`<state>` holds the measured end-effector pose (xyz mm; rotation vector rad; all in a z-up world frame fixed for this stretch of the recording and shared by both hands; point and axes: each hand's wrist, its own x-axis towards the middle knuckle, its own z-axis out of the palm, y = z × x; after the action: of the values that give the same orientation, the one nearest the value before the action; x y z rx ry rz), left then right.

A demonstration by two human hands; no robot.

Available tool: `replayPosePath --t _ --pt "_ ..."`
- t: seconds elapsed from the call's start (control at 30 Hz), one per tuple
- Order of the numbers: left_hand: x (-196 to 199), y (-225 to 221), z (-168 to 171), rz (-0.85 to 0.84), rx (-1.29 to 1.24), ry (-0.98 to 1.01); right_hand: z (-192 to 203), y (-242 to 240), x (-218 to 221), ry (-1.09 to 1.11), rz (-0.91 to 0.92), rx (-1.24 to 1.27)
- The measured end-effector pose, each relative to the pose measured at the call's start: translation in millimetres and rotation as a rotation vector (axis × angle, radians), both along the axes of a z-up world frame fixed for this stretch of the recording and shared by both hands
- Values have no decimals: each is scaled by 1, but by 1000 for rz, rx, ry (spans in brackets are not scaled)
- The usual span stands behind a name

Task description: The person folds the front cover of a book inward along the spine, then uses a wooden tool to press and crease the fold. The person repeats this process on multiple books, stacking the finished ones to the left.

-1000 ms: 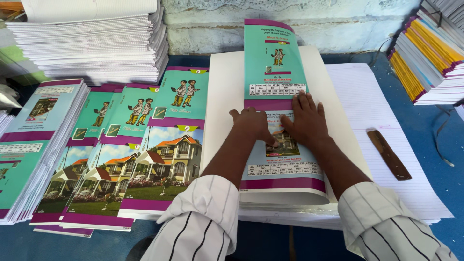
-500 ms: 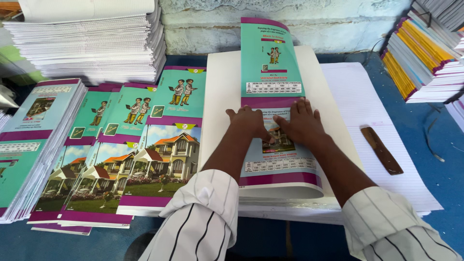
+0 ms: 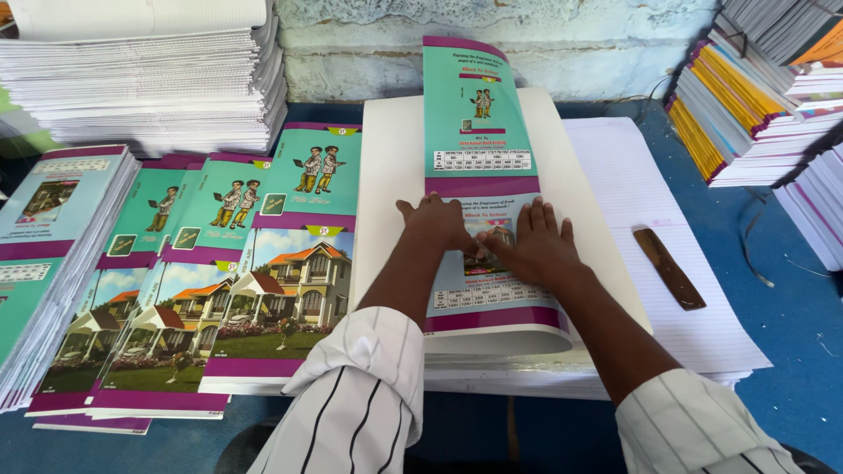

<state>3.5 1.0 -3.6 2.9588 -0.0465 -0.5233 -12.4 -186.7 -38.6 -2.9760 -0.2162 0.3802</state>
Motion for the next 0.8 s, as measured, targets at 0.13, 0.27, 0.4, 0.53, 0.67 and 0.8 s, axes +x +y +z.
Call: replayPosePath --t 0.13,0.27,0.4,0.53,0.67,0.8 --pt "1 0 -2 5 1 -9 1 -3 -10 -22 11 18" --pt "0 0 -2 3 3 -10 7 -4 -12 42 0 32" --pt "1 -2 1 3 13 8 10 -8 -19 125 -4 33" --pt "-2 -1 7 10 -1 23 8 -11 -33 84 14 13" --pt "-5 0 9 6 -26 30 1 -12 -42 -5 24 4" --pt "-2 0 6 12 -33 20 -9 -12 -46 -147 70 -36"
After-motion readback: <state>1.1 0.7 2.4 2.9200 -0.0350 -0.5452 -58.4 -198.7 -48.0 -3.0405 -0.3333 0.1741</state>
